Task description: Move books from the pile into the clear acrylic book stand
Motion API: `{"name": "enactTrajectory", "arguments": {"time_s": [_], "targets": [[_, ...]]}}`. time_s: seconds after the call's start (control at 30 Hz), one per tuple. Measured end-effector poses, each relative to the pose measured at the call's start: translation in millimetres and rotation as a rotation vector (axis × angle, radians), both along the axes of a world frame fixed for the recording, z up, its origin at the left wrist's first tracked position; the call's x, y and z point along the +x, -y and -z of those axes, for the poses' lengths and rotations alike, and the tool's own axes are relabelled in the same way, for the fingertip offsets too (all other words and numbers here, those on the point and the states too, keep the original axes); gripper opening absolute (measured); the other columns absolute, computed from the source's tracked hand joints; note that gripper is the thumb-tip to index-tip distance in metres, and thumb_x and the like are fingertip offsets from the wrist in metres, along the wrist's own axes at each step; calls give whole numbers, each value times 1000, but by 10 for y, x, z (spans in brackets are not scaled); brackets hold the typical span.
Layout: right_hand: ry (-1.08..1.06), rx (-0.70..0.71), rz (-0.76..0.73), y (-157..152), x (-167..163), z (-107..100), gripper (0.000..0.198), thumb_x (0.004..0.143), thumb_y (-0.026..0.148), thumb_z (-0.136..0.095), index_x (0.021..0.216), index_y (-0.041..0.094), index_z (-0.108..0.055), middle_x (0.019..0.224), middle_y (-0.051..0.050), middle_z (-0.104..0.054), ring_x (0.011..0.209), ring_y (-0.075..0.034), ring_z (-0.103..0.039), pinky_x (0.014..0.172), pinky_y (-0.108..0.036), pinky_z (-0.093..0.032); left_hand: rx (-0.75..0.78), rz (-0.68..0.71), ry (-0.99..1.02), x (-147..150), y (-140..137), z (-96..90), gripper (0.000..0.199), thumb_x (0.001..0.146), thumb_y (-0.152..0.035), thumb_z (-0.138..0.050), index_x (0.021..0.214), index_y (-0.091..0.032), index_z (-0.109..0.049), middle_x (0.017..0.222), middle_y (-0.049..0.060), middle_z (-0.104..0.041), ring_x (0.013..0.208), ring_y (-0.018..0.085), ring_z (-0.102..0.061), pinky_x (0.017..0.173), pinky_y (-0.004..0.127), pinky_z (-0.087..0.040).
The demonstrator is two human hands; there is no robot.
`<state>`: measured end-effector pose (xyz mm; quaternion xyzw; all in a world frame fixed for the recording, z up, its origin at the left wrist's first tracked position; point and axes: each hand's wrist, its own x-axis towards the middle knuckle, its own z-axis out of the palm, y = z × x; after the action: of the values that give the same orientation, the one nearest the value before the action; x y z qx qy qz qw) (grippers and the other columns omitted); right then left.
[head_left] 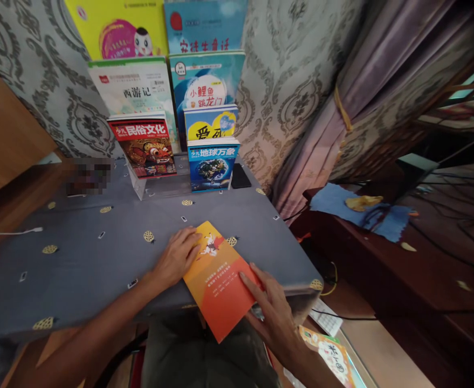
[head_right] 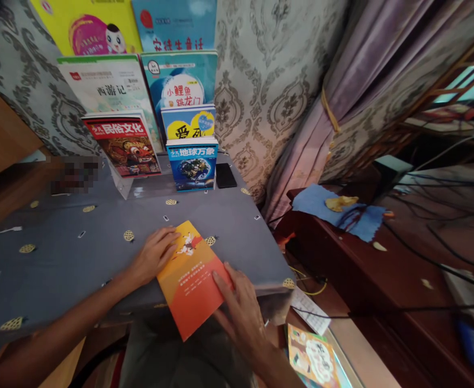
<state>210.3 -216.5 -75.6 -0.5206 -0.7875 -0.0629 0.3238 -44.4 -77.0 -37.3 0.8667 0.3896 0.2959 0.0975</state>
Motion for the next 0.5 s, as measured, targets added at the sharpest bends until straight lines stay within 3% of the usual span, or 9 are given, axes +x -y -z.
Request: {"name": "enactTrajectory", "arguments": {"time_s": [0.13, 0.23, 0.37, 0.5], "targets": [[8, 20, 8, 5, -31, -71, 69, 100, 34, -51, 161, 27, -19, 145, -20, -45, 126, -33, -52, 94, -50, -54, 74, 157, -41, 78, -338, 4, 28, 103, -26, -42, 121, -22, -63, 126, 9, -66, 131, 24, -54, 110, 47, -46], [31, -10, 24, -28, -36, -144, 67, 100, 41, -50, 160, 25, -24, 144, -21, -47, 124, -34, -54, 93, -51, -55, 141, 184, -81, 196, -643, -25, 26, 103, -28, -44, 116, -22, -66, 123, 9, -68, 131, 25, -53, 110, 48, -44], [43, -57, 34, -124, 0, -240, 56, 100, 42, -50, 152, 23, -40, 141, -21, -51, 124, -34, -56, 95, -51, -55, 184, 46, -139, 377, -894, -92, 22, 100, -27, -49, 113, -23, -67, 121, 8, -67, 125, 26, -54, 108, 48, -43], [71, -130, 33, -269, 68, -408, 38, 101, 36, -48, 135, 22, -59, 136, -20, -58, 119, -33, -60, 92, -53, -56, 160, -101, -108, 382, -888, -104, 23, 99, -22, -47, 114, -21, -65, 118, 10, -65, 112, 26, -57, 98, 45, -47]]}}
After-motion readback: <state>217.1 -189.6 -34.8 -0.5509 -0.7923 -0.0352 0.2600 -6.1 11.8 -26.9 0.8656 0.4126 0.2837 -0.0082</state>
